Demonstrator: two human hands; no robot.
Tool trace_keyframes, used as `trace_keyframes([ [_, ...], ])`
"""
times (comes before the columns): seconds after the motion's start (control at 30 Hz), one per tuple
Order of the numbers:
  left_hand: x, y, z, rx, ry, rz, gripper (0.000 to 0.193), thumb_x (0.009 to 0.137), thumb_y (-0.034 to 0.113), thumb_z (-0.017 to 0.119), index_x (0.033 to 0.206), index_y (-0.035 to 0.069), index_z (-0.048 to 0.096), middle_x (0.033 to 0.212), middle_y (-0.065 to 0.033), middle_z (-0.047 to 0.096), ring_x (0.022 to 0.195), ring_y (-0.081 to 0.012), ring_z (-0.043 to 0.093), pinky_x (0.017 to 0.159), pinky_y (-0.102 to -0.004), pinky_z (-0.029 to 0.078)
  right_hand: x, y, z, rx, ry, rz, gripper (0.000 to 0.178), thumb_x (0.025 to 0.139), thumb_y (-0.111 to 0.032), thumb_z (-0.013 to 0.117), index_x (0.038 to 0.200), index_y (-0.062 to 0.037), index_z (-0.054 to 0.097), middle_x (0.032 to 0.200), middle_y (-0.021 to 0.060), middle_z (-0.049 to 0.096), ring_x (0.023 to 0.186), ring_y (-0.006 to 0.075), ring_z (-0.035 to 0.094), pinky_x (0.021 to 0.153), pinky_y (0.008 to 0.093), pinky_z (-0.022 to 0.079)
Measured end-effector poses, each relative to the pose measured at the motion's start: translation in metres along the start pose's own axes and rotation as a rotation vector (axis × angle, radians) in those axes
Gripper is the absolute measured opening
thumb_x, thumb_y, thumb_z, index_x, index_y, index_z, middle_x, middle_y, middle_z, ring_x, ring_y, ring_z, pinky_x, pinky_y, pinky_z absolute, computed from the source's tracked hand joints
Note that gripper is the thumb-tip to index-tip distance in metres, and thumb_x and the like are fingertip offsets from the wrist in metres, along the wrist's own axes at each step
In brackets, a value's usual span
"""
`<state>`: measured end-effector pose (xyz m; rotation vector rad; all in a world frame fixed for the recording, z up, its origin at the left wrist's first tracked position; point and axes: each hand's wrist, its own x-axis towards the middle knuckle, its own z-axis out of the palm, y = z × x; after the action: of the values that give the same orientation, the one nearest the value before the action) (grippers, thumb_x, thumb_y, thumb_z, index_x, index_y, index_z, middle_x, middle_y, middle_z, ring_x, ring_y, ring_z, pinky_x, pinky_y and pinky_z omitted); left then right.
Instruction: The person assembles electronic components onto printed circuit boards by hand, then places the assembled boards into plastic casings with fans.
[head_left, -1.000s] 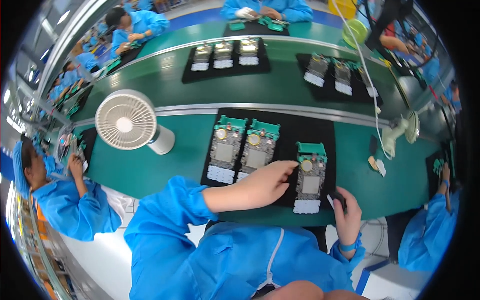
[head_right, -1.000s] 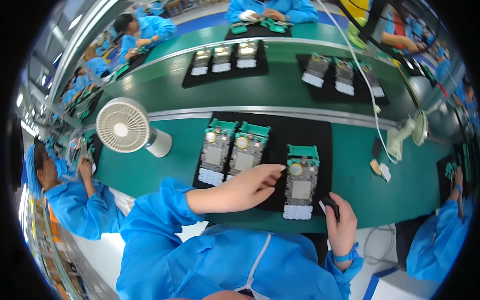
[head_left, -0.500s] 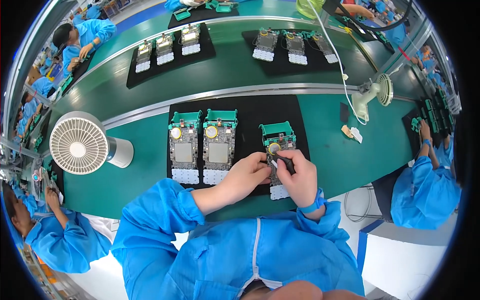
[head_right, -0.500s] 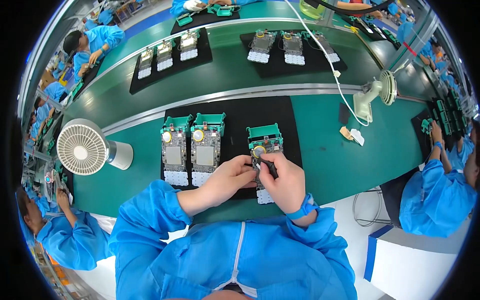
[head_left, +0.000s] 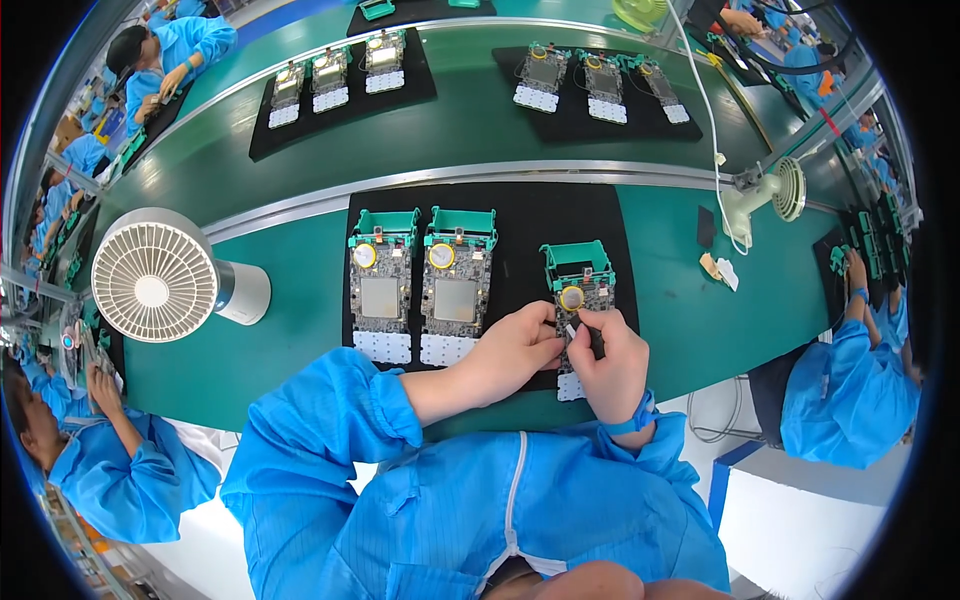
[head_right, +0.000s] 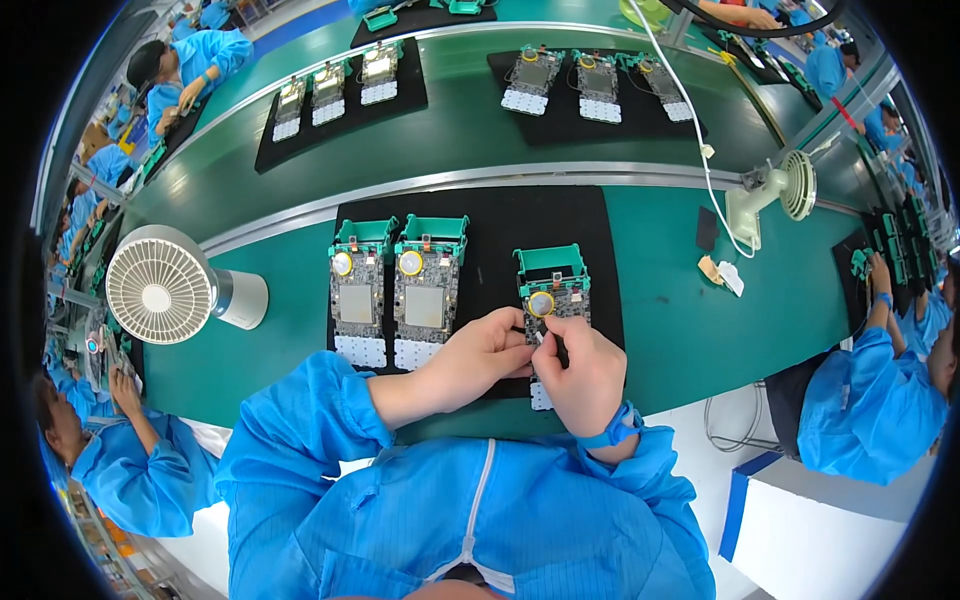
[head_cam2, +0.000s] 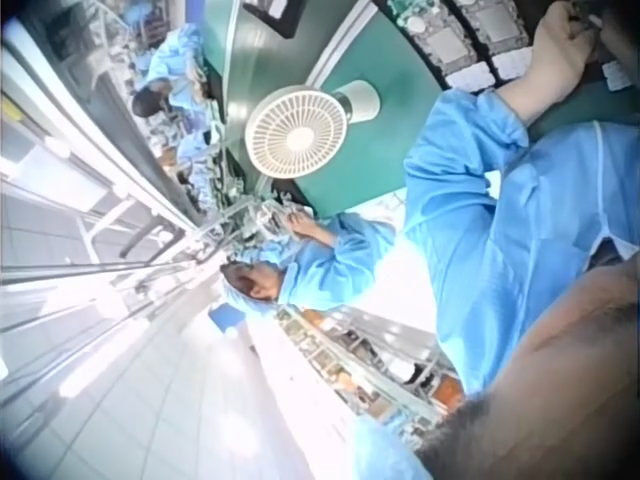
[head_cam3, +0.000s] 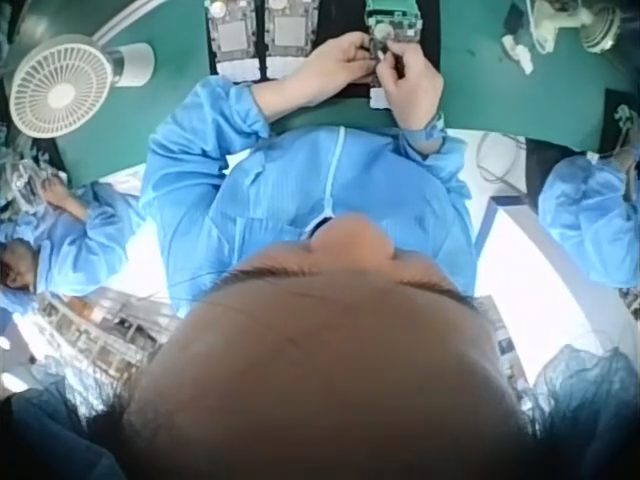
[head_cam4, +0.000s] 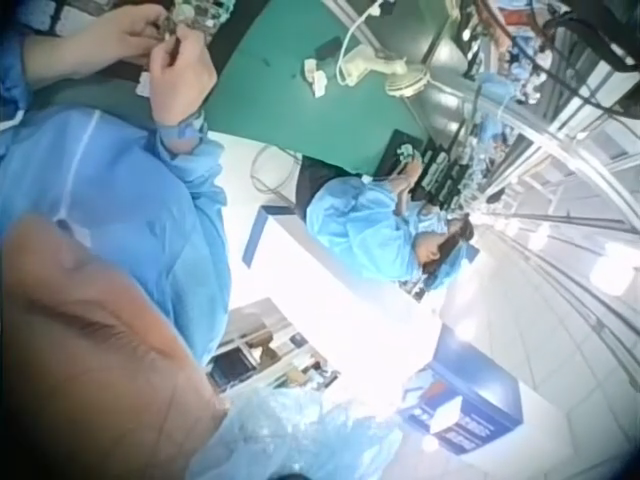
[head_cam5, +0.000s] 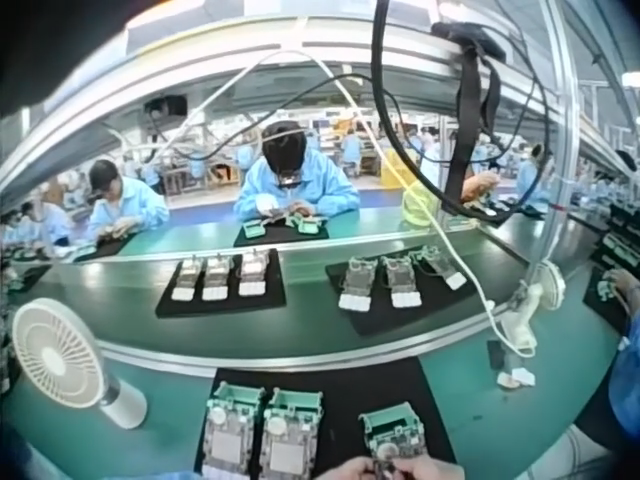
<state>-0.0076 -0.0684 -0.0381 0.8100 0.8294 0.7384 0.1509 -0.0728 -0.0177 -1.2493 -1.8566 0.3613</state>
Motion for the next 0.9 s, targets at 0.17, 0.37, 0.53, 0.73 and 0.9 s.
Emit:
trace_keyframes([
  [0.17, -0.001, 0.001, 0.003, 0.021, 0.007, 0.064, 0.019, 0.094, 0.004, 0.052, 0.111, -0.002, 0.048, 0.090, -0.0067, 0.063, 0.085, -0.0104, 0.061, 0.076, -0.0254, 0.052, -0.004, -0.010, 0.002, -0.160, 0.012, -0.089, 0.018, 0.075, 0.000, 0.067, 0.091, -0.0022, 0.062, 0.070, 0.0124, 0.061, 0.059, 0.0284, 0.061, 0.051, 0.0369, 0.049],
  [0.37, 0.001, -0.003, 0.000, 0.167, 0.025, 0.116, 0.024, 0.090, 0.011, 0.060, 0.108, -0.001, 0.050, 0.083, -0.0076, 0.066, 0.078, -0.0098, 0.062, 0.068, -0.0258, 0.048, -0.009, -0.017, 0.001, -0.331, 0.022, -0.141, 0.015, 0.076, 0.000, 0.066, 0.090, -0.0008, 0.062, 0.073, 0.0124, 0.062, 0.062, 0.0296, 0.062, 0.053, 0.0373, 0.050],
  [0.53, 0.001, 0.003, 0.000, 0.250, 0.025, 0.040, 0.022, 0.093, 0.003, 0.056, 0.112, -0.002, 0.046, 0.091, -0.0079, 0.065, 0.084, -0.0100, 0.062, 0.075, -0.0250, 0.052, -0.015, -0.004, -0.012, 0.082, -0.082, 0.095, 0.022, 0.084, -0.001, 0.064, 0.105, 0.0003, 0.062, 0.089, 0.0159, 0.067, 0.079, 0.0309, 0.067, 0.068, 0.0339, 0.055],
  [0.73, 0.002, -0.001, 0.000, 0.207, 0.052, 0.075, 0.021, 0.091, 0.011, 0.059, 0.104, -0.002, 0.049, 0.081, -0.0066, 0.063, 0.077, -0.0113, 0.062, 0.069, -0.0268, 0.052, -0.016, -0.003, -0.040, 0.036, -0.173, 0.094, 0.018, 0.081, -0.002, 0.067, 0.098, -0.0007, 0.063, 0.096, 0.0149, 0.064, 0.086, 0.0324, 0.062, 0.075, 0.0370, 0.051],
  [0.9, 0.003, 0.007, 0.000, 0.134, 0.027, 0.006, 0.018, 0.094, 0.012, 0.057, 0.101, -0.002, 0.049, 0.082, -0.0044, 0.060, 0.079, -0.0099, 0.061, 0.073, -0.0260, 0.055, -0.016, -0.004, -0.051, -0.156, -0.276, -0.202, 0.024, 0.071, 0.001, 0.069, 0.094, -0.0042, 0.065, 0.089, 0.0095, 0.060, 0.086, 0.0298, 0.057, 0.075, 0.0372, 0.048],
])
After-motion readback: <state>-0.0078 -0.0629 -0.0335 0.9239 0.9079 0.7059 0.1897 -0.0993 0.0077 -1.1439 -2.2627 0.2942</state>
